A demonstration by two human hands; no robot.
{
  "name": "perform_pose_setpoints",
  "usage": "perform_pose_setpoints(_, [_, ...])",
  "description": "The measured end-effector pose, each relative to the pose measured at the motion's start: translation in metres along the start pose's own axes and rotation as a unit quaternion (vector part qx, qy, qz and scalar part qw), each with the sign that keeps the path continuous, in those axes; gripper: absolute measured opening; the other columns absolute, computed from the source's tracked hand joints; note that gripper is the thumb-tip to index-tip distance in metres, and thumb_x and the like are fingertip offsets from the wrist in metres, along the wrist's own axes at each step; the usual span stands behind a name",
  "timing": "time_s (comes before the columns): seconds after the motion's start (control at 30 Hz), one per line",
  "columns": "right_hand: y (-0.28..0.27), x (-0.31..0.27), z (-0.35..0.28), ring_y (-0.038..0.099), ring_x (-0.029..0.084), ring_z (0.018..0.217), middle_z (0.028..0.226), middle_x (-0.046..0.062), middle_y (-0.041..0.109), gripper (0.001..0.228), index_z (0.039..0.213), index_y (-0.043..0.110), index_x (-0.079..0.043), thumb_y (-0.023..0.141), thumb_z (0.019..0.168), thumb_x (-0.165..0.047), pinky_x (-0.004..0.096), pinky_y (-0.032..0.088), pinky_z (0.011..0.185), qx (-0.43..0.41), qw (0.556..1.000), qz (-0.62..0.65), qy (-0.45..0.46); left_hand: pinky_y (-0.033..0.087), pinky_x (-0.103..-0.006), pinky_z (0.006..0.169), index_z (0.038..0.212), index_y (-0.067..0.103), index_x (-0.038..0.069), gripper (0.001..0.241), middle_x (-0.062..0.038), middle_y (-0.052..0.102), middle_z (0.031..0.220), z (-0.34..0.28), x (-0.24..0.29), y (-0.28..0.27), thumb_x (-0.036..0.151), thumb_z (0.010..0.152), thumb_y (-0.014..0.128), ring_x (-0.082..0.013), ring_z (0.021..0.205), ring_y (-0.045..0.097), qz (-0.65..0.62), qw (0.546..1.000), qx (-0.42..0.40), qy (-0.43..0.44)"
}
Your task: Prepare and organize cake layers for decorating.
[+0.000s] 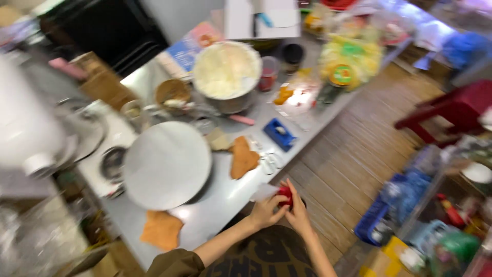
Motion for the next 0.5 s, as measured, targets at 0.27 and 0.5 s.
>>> perform_pose_setpoints(0.27, [-0.204, 0.249, 0.031, 0.069, 0.025, 0.094, 0.114, 0.010, 0.067, 0.041, 0.127, 0.054, -0.012, 0.071, 0.089, -0.014, 0.043, 0.059, 0.081, 0.291, 0.775, 0.503, 0.250, 0.053, -0.0423, 0.096, 0.114, 0.063, 0.004, 0.032, -0.016, 0.063, 0.126, 0.163, 0.067, 0.079, 0.008, 0.085, 0.077, -0.0358, 0.113, 0.064, -0.013, 0.990, 0.050, 0.129])
perform_pose_setpoints(0.5, [-0.599, 0.423, 0.034, 0.065, 0.030, 0.087, 0.092, 0.012, 0.064, 0.022, 0.096, 0.057, -0.006, 0.076, 0.089, -0.011, 0.047, 0.060, 0.085, 0.390, 0.730, 0.553, 0.096, 0.055, -0.0399, 0.093, 0.110, 0.065, 0.003, 0.023, -0.015, 0.065, 0.125, 0.237, 0.060, 0.164, 0.005, 0.088, 0.073, -0.0347, 0.113, 0.066, -0.011, 0.997, 0.024, 0.072])
Point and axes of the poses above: each hand's wrist, its own z-axis towards the middle knuckle, its own y-axis out of the palm, x = y × z, the point moved 9 cm from there along z, towards the middle knuckle
